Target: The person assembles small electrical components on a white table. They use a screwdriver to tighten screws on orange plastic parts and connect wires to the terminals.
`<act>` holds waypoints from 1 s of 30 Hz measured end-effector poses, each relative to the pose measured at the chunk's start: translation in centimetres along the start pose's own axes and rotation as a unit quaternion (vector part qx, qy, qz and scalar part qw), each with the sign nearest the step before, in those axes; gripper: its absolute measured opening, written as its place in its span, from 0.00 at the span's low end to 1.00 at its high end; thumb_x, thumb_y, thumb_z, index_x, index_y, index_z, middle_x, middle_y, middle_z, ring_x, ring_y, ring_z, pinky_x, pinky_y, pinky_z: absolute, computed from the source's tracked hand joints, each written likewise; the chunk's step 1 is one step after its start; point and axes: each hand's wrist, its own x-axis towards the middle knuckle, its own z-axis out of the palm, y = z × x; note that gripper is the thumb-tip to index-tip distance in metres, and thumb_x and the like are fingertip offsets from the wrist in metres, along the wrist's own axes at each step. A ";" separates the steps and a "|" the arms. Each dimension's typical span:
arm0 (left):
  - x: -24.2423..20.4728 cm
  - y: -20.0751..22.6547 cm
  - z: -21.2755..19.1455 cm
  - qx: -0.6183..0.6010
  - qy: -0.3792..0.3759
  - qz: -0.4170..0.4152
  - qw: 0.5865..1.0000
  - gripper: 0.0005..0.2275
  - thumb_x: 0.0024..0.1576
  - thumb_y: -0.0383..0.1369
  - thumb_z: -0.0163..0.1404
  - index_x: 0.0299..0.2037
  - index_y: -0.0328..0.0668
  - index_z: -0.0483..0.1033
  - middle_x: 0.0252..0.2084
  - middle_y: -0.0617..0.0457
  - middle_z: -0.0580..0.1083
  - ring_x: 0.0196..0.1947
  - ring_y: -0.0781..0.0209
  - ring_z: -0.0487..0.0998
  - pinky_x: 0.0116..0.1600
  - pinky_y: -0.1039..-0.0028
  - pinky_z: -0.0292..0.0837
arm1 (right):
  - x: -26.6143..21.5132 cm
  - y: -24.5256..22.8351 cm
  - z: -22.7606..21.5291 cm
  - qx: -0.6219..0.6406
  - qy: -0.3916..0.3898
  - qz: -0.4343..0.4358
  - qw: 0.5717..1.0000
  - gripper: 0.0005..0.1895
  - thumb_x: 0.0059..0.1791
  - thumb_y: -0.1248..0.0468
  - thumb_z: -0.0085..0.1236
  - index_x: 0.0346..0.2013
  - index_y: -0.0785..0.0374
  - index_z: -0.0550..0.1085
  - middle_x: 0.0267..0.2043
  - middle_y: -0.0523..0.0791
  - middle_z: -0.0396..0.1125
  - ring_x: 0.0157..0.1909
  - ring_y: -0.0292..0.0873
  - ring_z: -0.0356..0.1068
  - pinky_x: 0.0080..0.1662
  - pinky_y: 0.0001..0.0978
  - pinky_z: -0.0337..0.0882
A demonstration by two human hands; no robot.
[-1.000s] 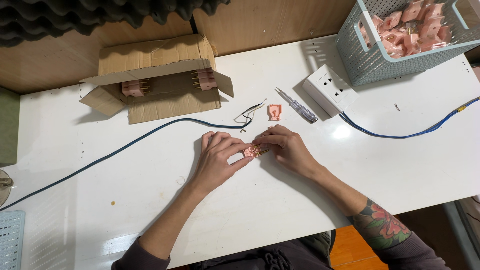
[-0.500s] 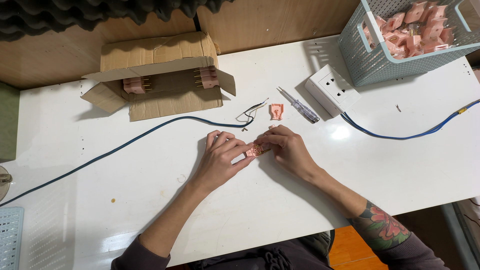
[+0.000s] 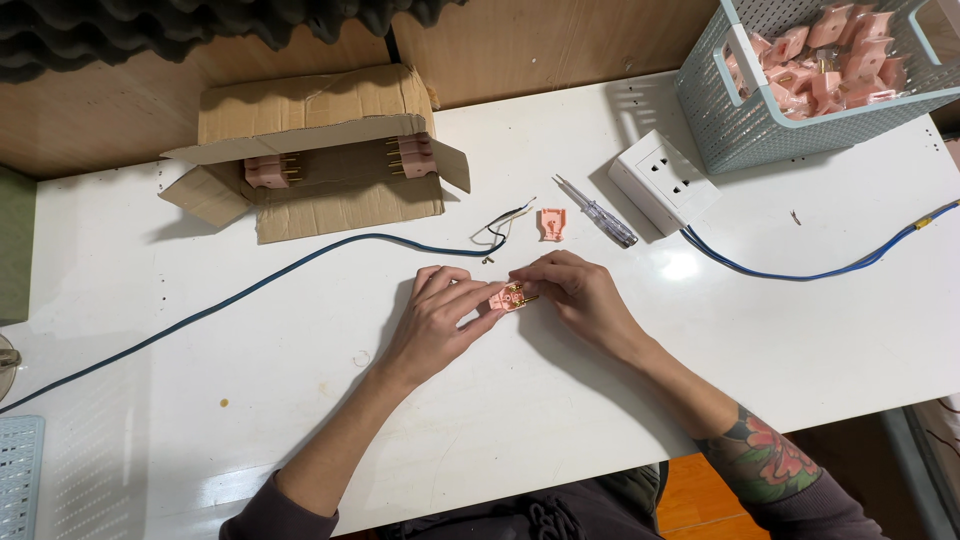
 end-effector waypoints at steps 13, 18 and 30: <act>-0.1 0.0 0.2 -0.021 0.031 -0.020 0.999 0.14 0.65 0.36 0.67 0.60 0.52 0.88 0.42 0.59 0.84 0.48 0.61 0.80 0.64 0.62 0.68 | 0.0 0.5 -0.4 -0.022 0.000 -0.028 0.999 0.10 0.58 0.66 0.66 0.53 0.65 0.88 0.40 0.52 0.82 0.49 0.52 0.82 0.56 0.46 0.81; -0.1 0.4 0.1 -0.019 0.032 -0.013 0.999 0.14 0.63 0.35 0.68 0.59 0.53 0.88 0.40 0.59 0.84 0.47 0.61 0.80 0.64 0.62 0.69 | -0.1 0.1 0.1 -0.021 0.004 -0.033 0.999 0.11 0.56 0.62 0.70 0.52 0.63 0.87 0.40 0.51 0.81 0.45 0.49 0.80 0.52 0.44 0.80; 0.0 0.3 0.3 -0.039 0.017 -0.011 0.999 0.12 0.64 0.35 0.67 0.56 0.51 0.89 0.39 0.57 0.85 0.47 0.61 0.81 0.64 0.61 0.68 | -0.2 5.0 1.4 -0.079 0.038 -0.108 0.990 0.03 0.56 0.66 0.70 0.44 0.61 0.87 0.37 0.45 0.78 0.43 0.45 0.81 0.48 0.36 0.81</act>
